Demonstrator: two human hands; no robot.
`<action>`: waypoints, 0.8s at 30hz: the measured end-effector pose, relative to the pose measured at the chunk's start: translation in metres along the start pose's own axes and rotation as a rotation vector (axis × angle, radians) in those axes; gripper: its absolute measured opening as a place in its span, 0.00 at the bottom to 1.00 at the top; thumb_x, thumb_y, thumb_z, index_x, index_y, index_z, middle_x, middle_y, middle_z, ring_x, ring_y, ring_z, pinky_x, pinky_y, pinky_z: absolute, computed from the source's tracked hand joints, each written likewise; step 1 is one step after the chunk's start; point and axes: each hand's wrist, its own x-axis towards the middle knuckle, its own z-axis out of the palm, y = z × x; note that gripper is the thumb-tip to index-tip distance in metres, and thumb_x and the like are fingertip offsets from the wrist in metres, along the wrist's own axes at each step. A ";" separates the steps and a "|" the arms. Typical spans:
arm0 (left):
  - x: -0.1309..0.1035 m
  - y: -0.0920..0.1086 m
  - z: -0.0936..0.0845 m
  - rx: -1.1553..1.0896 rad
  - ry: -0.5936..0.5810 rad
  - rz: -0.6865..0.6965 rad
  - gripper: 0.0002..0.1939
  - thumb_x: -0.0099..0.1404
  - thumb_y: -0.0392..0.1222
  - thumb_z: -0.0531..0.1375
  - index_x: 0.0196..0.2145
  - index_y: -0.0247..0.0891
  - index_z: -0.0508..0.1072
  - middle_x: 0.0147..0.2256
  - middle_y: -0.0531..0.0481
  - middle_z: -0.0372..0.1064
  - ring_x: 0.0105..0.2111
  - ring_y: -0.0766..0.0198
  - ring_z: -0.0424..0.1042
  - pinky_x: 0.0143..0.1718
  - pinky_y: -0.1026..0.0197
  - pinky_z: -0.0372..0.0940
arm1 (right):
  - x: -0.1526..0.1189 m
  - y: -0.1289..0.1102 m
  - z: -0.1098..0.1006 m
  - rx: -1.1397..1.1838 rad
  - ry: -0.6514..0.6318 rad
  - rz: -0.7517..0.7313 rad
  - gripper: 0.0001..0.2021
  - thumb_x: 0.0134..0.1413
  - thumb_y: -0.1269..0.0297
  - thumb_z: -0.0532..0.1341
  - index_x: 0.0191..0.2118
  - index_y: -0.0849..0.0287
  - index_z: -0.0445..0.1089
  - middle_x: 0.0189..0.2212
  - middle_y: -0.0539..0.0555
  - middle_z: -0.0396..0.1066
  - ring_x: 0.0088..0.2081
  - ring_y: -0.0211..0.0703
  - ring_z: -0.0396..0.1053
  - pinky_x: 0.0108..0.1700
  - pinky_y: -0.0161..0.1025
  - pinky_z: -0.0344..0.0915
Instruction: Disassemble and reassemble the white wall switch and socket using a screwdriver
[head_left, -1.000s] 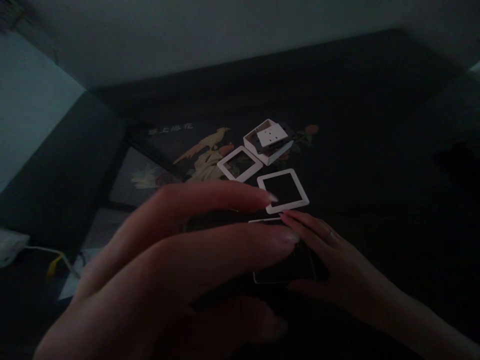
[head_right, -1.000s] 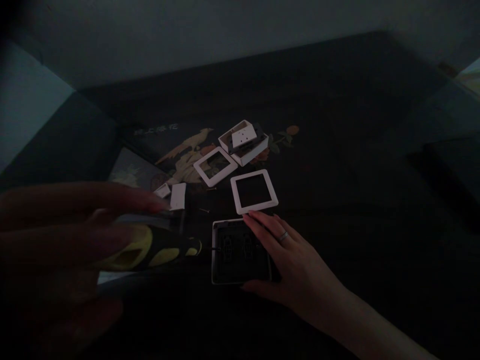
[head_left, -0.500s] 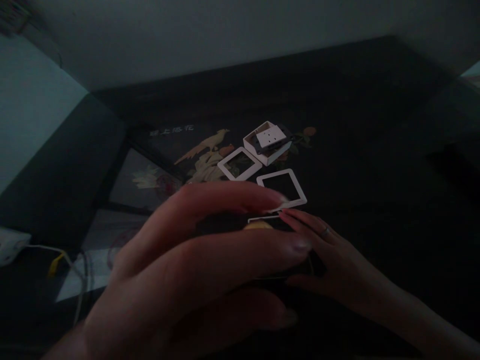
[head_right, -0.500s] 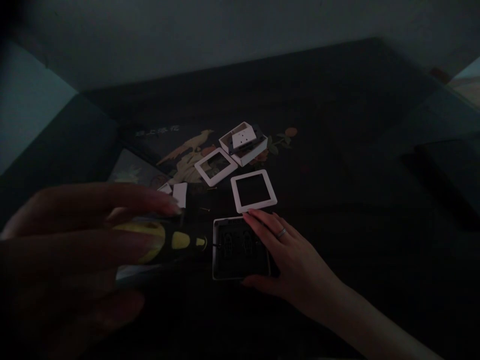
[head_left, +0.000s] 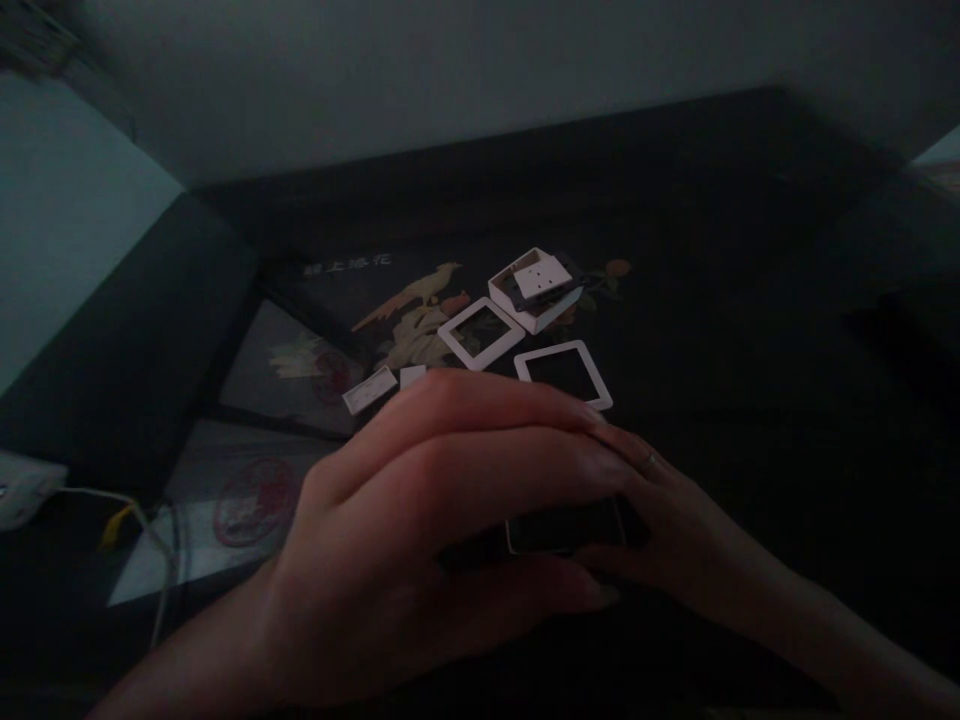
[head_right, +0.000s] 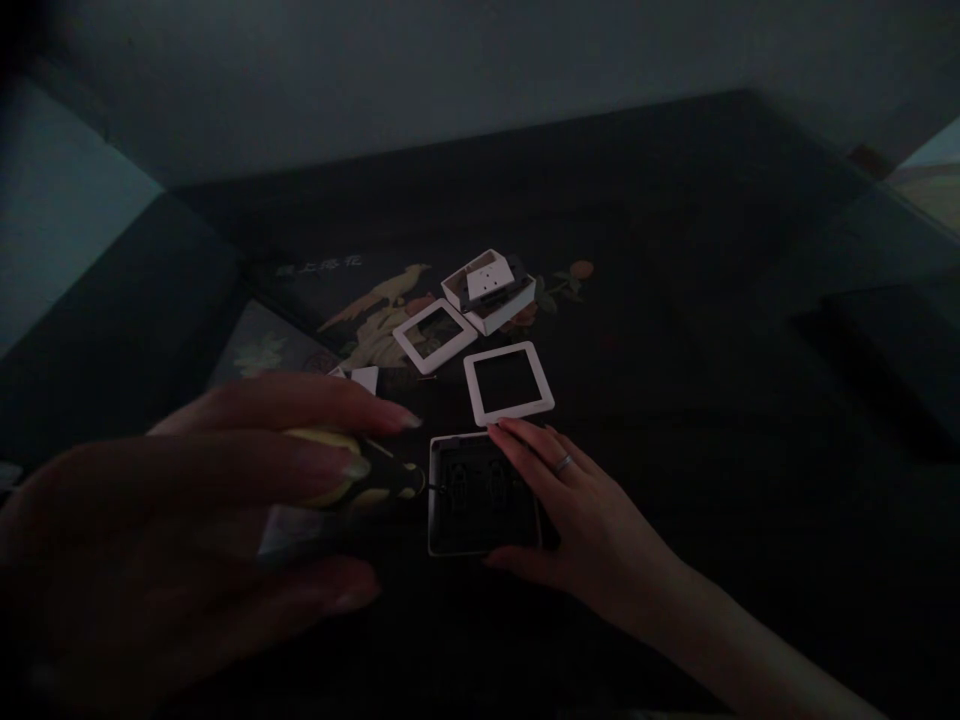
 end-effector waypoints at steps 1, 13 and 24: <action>0.001 -0.001 0.002 0.004 0.065 0.008 0.19 0.58 0.37 0.73 0.44 0.47 0.72 0.45 0.57 0.77 0.40 0.65 0.79 0.38 0.68 0.77 | 0.000 0.000 0.000 -0.001 0.002 -0.001 0.45 0.52 0.60 0.68 0.71 0.47 0.44 0.66 0.60 0.59 0.63 0.60 0.63 0.59 0.59 0.67; -0.003 -0.001 -0.011 0.065 -0.079 -0.128 0.14 0.67 0.33 0.62 0.47 0.50 0.72 0.48 0.53 0.78 0.43 0.55 0.81 0.36 0.57 0.78 | 0.000 0.000 -0.001 -0.017 -0.032 0.018 0.44 0.53 0.59 0.68 0.71 0.48 0.46 0.67 0.61 0.57 0.65 0.60 0.61 0.60 0.59 0.66; -0.008 -0.005 0.001 0.017 0.195 -0.213 0.14 0.60 0.37 0.71 0.43 0.47 0.77 0.44 0.56 0.76 0.40 0.60 0.80 0.35 0.62 0.80 | 0.001 -0.003 -0.005 -0.037 -0.066 0.045 0.44 0.53 0.60 0.68 0.71 0.48 0.45 0.67 0.61 0.57 0.64 0.59 0.62 0.60 0.59 0.66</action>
